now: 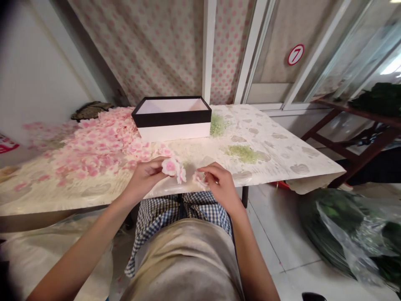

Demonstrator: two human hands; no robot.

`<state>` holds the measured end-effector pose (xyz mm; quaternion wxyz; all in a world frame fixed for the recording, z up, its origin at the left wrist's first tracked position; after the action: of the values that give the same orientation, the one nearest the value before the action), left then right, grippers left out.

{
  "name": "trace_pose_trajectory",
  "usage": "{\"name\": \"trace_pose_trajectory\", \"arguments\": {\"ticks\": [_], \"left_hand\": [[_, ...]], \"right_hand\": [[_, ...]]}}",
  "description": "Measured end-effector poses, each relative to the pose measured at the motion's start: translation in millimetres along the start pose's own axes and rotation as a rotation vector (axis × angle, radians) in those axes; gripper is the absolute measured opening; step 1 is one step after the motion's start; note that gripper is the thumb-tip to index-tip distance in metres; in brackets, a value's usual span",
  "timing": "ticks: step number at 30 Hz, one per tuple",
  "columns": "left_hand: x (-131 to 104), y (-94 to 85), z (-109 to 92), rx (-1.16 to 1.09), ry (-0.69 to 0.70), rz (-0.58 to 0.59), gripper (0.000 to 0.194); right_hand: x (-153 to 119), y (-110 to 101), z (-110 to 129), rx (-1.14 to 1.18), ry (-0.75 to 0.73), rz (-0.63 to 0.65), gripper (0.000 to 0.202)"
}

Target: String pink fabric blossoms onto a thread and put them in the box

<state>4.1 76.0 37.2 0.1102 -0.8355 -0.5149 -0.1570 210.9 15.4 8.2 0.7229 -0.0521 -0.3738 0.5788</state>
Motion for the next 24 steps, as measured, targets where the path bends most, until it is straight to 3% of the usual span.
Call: {"name": "trace_pose_trajectory", "arguments": {"ticks": [6, 13, 18, 24], "left_hand": [[7, 8.5, -8, 0.047, 0.087, -0.009, 0.006], [12, 8.4, -14, 0.122, 0.097, -0.034, 0.011], [11, -1.0, -5, 0.147, 0.092, -0.172, 0.008], [-13, -17.6, 5, 0.082, 0.111, -0.292, 0.011]], "right_hand": [[2, -13, 6, 0.018, -0.003, -0.024, 0.019], [-4, -25, -2, 0.082, 0.064, 0.159, 0.015], [-7, -24, -8, 0.321, 0.197, 0.262, 0.007], [-10, -20, -19, 0.4, 0.226, 0.292, 0.021]]}}
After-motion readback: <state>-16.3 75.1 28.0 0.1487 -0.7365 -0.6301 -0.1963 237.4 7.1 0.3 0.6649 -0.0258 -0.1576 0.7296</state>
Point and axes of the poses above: each hand's wrist, its own x-axis towards the middle knuckle, its own y-axis out of the palm, z = x × y, the point moved 3 cm from there along x, towards the middle knuckle, and after that the axes turned 12 degrees about -x, right-handed, at the moved point
